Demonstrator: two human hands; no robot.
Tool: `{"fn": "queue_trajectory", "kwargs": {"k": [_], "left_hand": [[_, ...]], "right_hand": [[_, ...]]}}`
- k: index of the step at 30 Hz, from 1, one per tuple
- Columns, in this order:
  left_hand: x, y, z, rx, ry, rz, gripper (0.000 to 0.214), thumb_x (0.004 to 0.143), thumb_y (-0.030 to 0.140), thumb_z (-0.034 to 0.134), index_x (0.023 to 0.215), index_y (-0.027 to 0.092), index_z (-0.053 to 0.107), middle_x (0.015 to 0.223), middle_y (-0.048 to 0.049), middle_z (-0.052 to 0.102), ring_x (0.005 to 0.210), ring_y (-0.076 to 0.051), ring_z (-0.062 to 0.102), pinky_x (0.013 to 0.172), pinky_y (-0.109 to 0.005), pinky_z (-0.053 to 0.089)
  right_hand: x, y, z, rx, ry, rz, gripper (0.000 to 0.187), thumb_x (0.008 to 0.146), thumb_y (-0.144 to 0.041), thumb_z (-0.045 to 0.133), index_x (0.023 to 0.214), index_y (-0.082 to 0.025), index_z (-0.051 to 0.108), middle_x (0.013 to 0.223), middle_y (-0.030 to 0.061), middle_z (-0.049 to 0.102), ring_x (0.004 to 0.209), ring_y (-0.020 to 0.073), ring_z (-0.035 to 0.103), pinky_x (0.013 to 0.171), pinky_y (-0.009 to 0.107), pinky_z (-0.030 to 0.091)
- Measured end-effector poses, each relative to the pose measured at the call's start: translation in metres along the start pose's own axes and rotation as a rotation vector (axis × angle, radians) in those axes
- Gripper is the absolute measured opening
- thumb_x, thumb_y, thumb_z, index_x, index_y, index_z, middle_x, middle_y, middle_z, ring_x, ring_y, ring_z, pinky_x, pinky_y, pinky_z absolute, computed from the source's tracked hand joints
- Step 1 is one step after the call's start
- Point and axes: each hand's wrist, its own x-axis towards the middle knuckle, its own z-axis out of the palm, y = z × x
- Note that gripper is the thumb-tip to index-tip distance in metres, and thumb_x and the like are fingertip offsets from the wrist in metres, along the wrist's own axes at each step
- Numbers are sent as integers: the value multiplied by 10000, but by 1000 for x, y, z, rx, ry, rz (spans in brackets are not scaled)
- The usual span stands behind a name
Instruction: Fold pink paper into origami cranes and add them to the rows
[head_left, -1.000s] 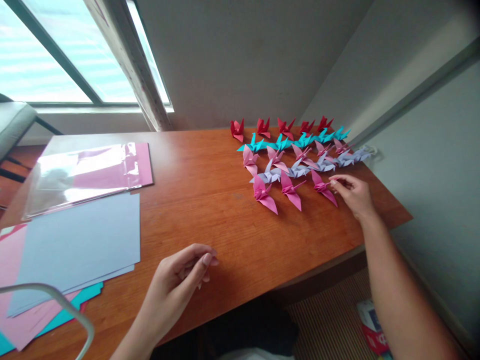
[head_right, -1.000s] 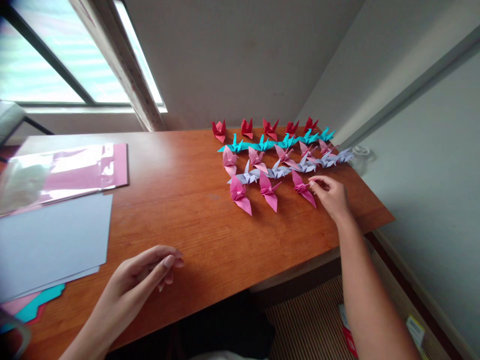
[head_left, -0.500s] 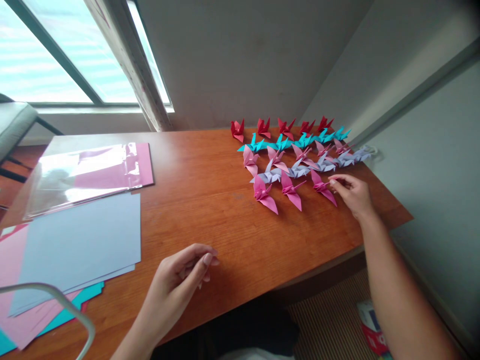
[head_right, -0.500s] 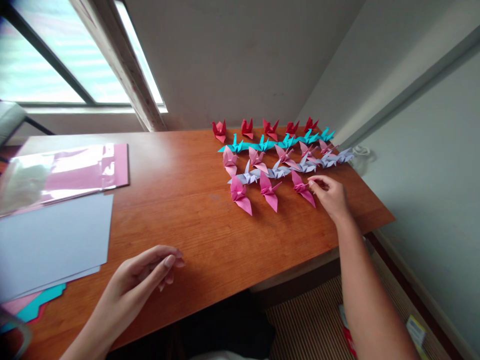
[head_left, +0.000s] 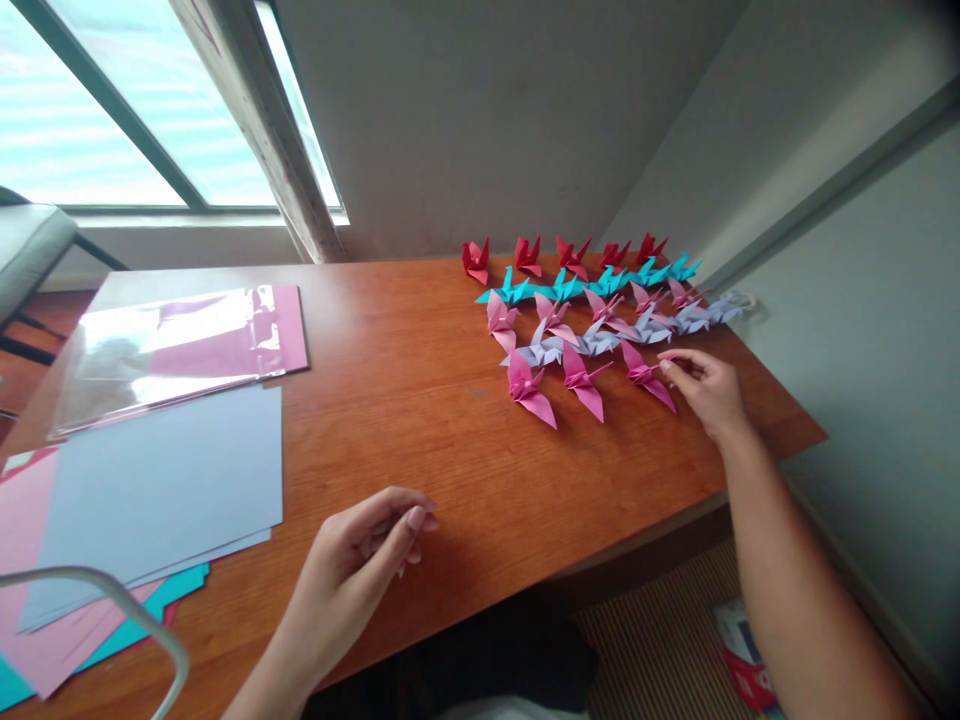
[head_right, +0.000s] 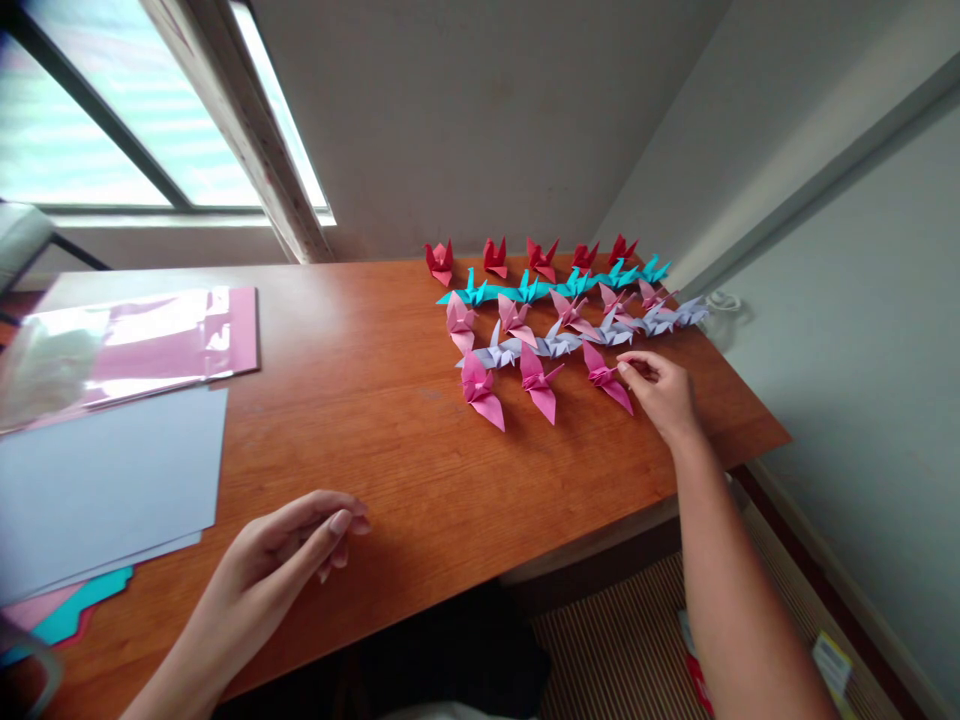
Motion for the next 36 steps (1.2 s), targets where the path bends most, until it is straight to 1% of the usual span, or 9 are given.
{"fn": "queue_trajectory", "kwargs": {"k": [16, 23, 30, 36], "left_hand": [[0, 0, 0, -6, 16, 8, 256, 934, 419, 611, 966, 190, 720, 858, -54, 761, 636, -143, 664, 519, -192, 533], [-1, -4, -1, -11, -6, 2, 240, 954, 412, 596, 992, 201, 703, 879, -43, 755, 648, -128, 663, 549, -181, 540], [0, -3, -1, -11, -3, 7, 236, 952, 403, 599, 991, 196, 704, 884, -49, 756, 662, -133, 666, 545, -181, 539], [-1, -3, -1, -20, -3, 6, 231, 954, 402, 599, 985, 199, 704, 876, -39, 753, 653, -125, 663, 548, -177, 539]], "right_hand": [[2, 4, 8, 18, 19, -5, 232, 797, -422, 735, 937, -237, 755, 922, 61, 771, 797, 254, 730, 729, 395, 609], [2, 5, 7, 37, 5, 0, 258, 791, -432, 741, 965, -243, 750, 907, 62, 762, 804, 252, 727, 717, 386, 614], [0, 1, 6, 52, 15, 12, 261, 784, -412, 744, 980, -239, 743, 902, 62, 739, 810, 244, 711, 702, 371, 602], [-4, -5, 2, 51, 39, 13, 298, 792, -403, 736, 1043, -243, 734, 846, 47, 714, 749, 216, 687, 674, 345, 583]]}}
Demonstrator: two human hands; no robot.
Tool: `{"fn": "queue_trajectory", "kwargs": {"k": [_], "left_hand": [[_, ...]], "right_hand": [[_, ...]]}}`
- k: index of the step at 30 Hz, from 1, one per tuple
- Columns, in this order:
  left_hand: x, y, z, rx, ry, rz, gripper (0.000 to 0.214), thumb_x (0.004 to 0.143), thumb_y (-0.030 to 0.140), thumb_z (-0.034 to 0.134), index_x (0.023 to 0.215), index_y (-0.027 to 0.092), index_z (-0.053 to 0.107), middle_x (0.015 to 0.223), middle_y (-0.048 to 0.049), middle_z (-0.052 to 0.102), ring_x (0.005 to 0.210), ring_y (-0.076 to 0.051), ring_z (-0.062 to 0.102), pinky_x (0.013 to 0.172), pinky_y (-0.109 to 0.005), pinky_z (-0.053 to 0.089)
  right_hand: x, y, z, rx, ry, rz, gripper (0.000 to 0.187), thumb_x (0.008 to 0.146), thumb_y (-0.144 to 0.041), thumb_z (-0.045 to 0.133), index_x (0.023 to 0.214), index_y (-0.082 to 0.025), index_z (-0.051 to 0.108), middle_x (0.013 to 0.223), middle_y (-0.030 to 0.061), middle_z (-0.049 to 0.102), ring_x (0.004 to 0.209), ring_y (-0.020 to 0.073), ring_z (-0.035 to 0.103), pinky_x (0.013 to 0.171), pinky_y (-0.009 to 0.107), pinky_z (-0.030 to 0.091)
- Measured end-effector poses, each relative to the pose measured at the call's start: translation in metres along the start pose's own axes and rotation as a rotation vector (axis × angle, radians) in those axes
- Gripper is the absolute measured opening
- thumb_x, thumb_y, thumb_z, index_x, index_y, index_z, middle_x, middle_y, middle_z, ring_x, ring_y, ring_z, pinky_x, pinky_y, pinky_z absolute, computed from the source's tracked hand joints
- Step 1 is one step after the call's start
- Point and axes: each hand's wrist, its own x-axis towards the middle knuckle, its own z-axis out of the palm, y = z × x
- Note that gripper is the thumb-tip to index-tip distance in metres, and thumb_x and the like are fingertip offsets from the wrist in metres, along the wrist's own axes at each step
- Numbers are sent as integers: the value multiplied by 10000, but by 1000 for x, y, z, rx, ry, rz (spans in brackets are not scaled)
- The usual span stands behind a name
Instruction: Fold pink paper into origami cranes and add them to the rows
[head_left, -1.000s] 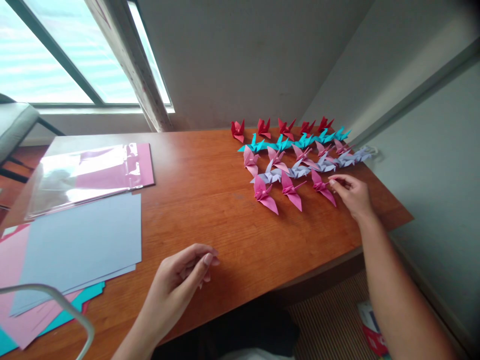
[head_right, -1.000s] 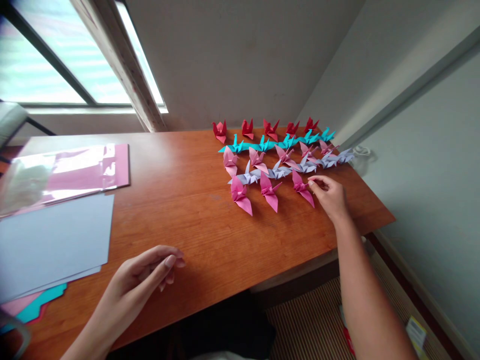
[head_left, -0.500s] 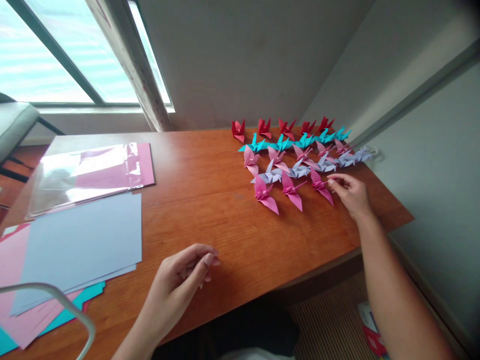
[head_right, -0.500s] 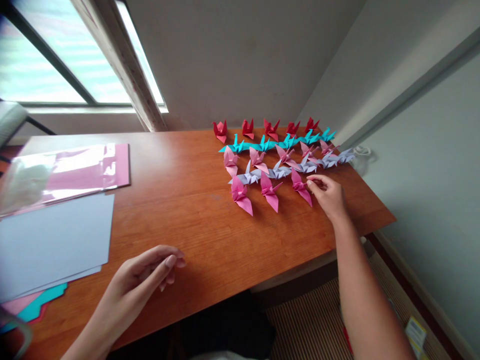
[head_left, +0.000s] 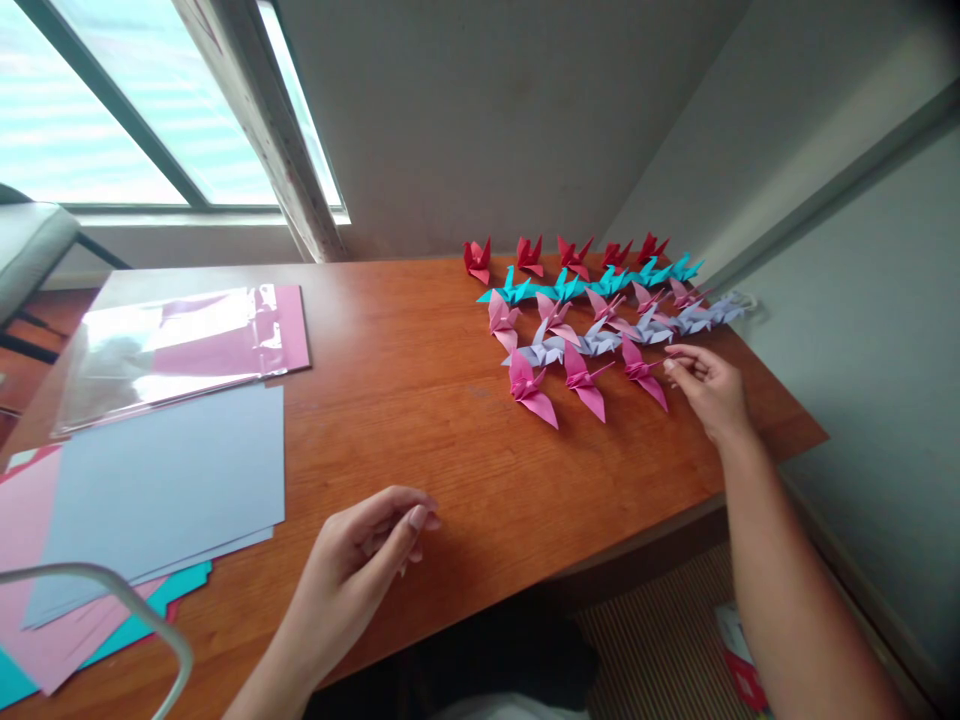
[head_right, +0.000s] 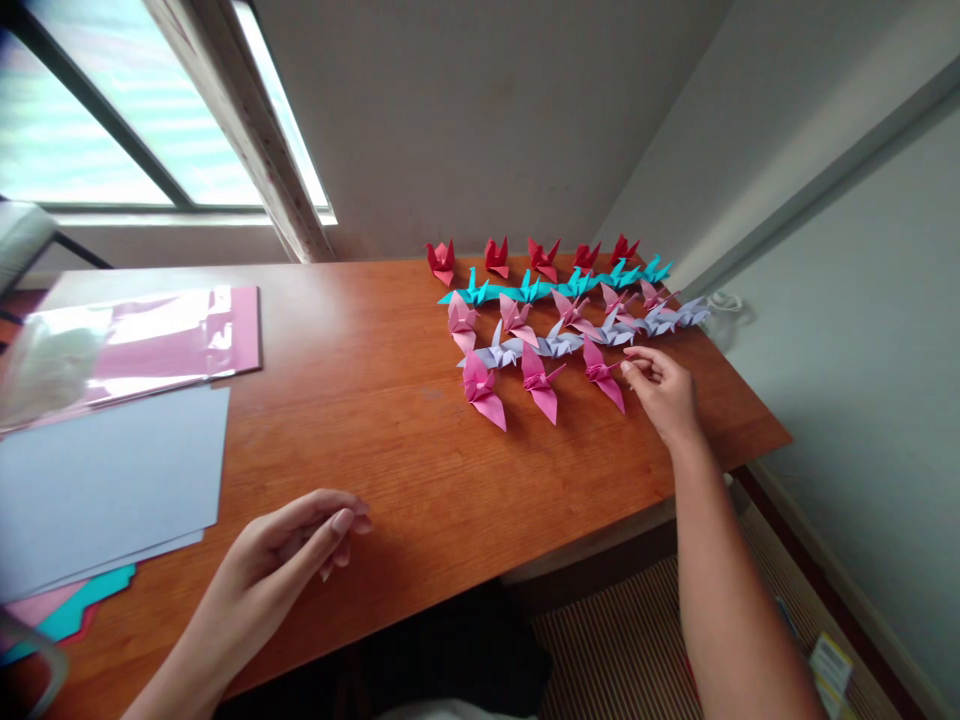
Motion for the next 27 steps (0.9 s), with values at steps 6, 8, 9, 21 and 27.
{"fn": "queue_trajectory", "kwargs": {"k": [6, 8, 9, 21, 27], "left_hand": [[0, 0, 0, -7, -8, 0, 224, 956, 401, 598, 984, 206, 705, 872, -30, 750, 657, -119, 658, 548, -170, 532], [0, 0, 0, -6, -16, 5, 222, 958, 400, 596, 985, 209, 704, 872, -27, 749, 663, -118, 657, 547, -166, 528], [0, -1, 0, -6, -18, 8, 221, 959, 400, 594, 985, 210, 703, 869, -25, 747, 664, -118, 656, 547, -165, 525], [0, -3, -1, 0, -34, 26, 230, 966, 406, 584, 993, 206, 695, 873, -28, 741, 658, -119, 656, 560, -173, 527], [0, -3, -1, -6, -31, 30, 224, 966, 402, 586, 998, 210, 697, 869, -26, 740, 660, -117, 657, 562, -170, 526]], "right_hand": [[-12, 1, -12, -60, 66, -2, 345, 811, -442, 707, 1076, -222, 721, 810, 38, 688, 698, 194, 653, 634, 329, 556], [-22, 2, -14, -99, 84, -4, 369, 821, -459, 691, 1083, -199, 713, 841, 48, 693, 724, 194, 655, 668, 337, 557], [-28, 1, -14, -124, 87, -4, 381, 825, -472, 684, 1081, -191, 711, 854, 56, 695, 740, 198, 657, 678, 340, 557], [-59, -19, 15, -450, 66, -55, 405, 814, -517, 674, 1021, -173, 729, 878, 83, 670, 724, 218, 591, 723, 373, 501], [-54, -25, 21, -480, 72, -52, 379, 826, -493, 648, 989, -161, 728, 851, 83, 676, 693, 211, 590, 704, 357, 494]]}}
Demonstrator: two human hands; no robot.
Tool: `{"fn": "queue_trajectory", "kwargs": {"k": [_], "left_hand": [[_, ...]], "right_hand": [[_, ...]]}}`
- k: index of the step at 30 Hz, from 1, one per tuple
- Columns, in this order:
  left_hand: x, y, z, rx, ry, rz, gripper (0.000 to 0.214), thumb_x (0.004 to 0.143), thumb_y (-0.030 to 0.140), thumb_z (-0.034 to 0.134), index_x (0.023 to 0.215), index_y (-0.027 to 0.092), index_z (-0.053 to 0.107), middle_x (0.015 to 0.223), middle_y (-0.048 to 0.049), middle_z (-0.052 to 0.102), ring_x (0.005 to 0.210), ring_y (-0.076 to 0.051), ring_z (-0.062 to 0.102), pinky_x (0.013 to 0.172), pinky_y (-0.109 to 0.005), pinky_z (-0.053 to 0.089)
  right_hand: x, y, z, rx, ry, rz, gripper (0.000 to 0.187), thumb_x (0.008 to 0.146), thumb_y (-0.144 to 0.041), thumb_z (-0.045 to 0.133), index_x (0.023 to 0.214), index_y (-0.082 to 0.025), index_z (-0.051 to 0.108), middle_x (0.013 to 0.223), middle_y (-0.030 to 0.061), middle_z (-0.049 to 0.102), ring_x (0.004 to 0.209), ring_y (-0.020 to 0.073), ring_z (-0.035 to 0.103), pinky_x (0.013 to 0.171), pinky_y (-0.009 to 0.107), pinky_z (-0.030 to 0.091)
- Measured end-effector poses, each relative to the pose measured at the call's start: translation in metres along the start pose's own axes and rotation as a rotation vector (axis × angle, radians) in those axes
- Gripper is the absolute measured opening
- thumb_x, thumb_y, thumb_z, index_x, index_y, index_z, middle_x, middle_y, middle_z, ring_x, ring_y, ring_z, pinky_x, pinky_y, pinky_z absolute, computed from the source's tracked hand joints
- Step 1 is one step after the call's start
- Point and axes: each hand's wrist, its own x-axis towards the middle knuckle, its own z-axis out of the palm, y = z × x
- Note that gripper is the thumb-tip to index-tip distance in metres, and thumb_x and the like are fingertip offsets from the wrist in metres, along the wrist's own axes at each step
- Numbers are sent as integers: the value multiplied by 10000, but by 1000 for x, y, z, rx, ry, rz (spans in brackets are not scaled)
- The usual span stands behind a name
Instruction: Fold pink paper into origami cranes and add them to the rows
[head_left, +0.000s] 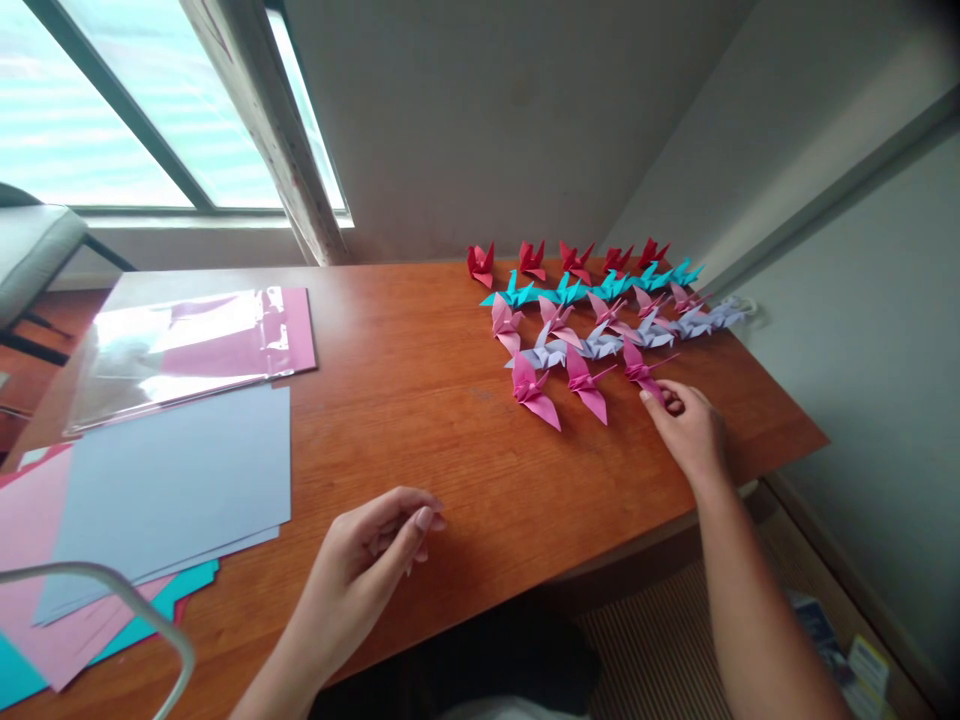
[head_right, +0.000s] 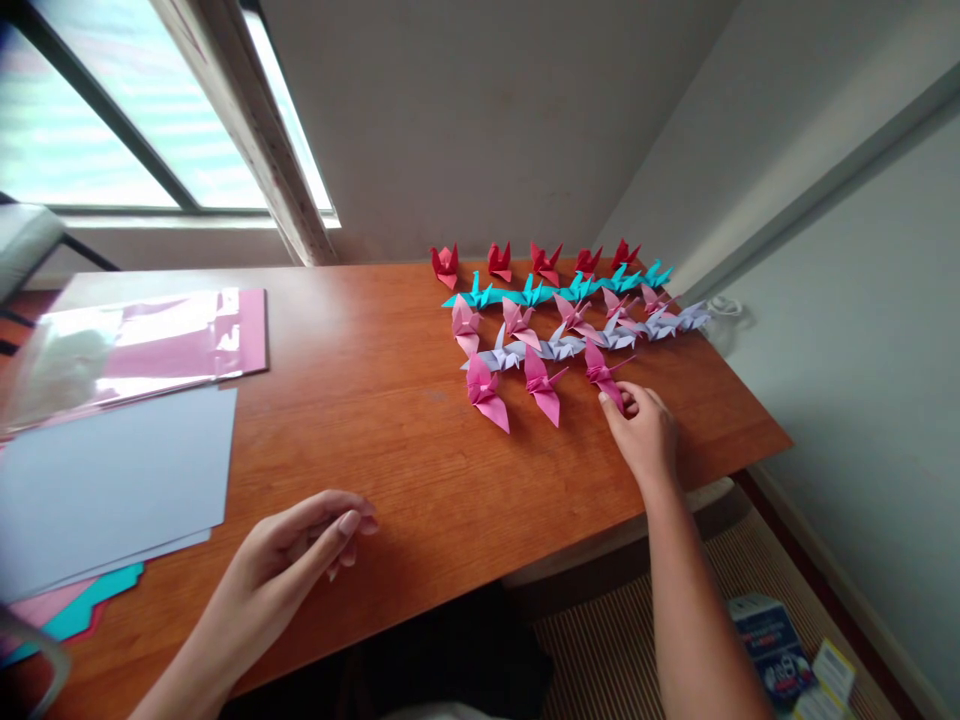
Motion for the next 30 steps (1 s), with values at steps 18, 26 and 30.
{"fn": "queue_trajectory", "kwargs": {"k": [18, 26, 30], "left_hand": [[1, 2, 1, 15, 12, 5, 228, 958, 409, 591, 983, 210, 700, 858, -27, 745, 648, -118, 657, 545, -168, 524], [-1, 4, 1, 20, 3, -1, 259, 959, 417, 583, 977, 186, 701, 839, -36, 726, 648, -125, 649, 551, -182, 526], [5, 12, 5, 6, 18, -13, 265, 945, 421, 600, 946, 179, 706, 826, -40, 727, 641, -130, 641, 548, -193, 527]], "right_hand": [[-5, 8, -2, 75, 108, 10, 430, 825, -486, 647, 1100, -161, 705, 994, 120, 678, 801, 227, 625, 687, 358, 543], [-62, -46, -17, 366, 274, 92, 254, 909, -426, 594, 964, -196, 687, 969, 104, 692, 859, 239, 660, 765, 377, 539], [-113, -125, -19, 543, -81, -28, 149, 965, -323, 544, 936, -243, 666, 922, 81, 681, 829, 231, 659, 728, 348, 541]]}}
